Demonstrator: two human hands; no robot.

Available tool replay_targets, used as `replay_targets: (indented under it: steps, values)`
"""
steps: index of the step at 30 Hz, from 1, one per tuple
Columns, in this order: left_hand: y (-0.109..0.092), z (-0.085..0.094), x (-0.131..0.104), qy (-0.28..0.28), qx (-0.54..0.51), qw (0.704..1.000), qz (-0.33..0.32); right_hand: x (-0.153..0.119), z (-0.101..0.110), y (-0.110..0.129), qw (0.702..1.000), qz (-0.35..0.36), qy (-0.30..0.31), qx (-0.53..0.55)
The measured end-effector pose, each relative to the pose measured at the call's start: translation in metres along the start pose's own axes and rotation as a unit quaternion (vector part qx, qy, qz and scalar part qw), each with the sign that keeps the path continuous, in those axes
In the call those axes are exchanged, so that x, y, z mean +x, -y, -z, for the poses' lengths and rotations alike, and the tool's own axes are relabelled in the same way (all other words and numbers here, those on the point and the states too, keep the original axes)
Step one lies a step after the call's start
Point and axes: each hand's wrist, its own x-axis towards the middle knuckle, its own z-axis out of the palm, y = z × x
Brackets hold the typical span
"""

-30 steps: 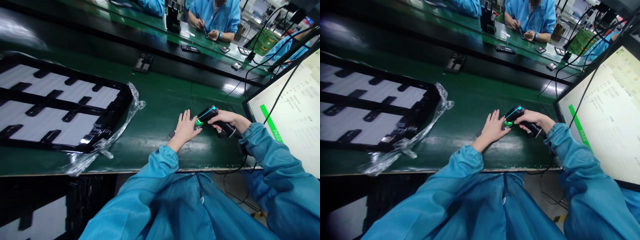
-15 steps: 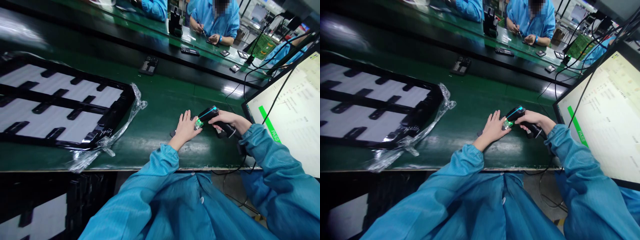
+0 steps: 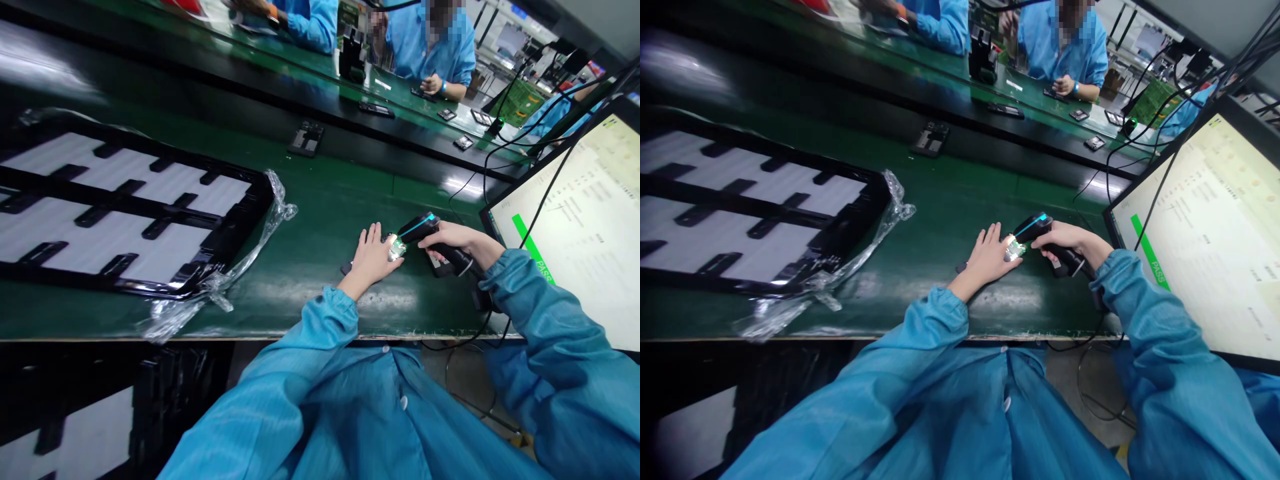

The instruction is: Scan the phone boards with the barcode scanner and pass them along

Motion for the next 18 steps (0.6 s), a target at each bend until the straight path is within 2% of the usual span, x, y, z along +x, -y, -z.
replay_targets:
  steps: [10,18]
  values:
    - [0.0026,-0.0058,0.0016,-0.002,-0.008,1.0,0.0,-0.0052,-0.0028,0.007,0.999,-0.007,-0.027,-0.022]
    - [0.0025,-0.0042,0.0007,-0.005,-0.019,1.0,-0.004,-0.0072,-0.0034,0.0071,1.0,-0.001,-0.022,-0.011]
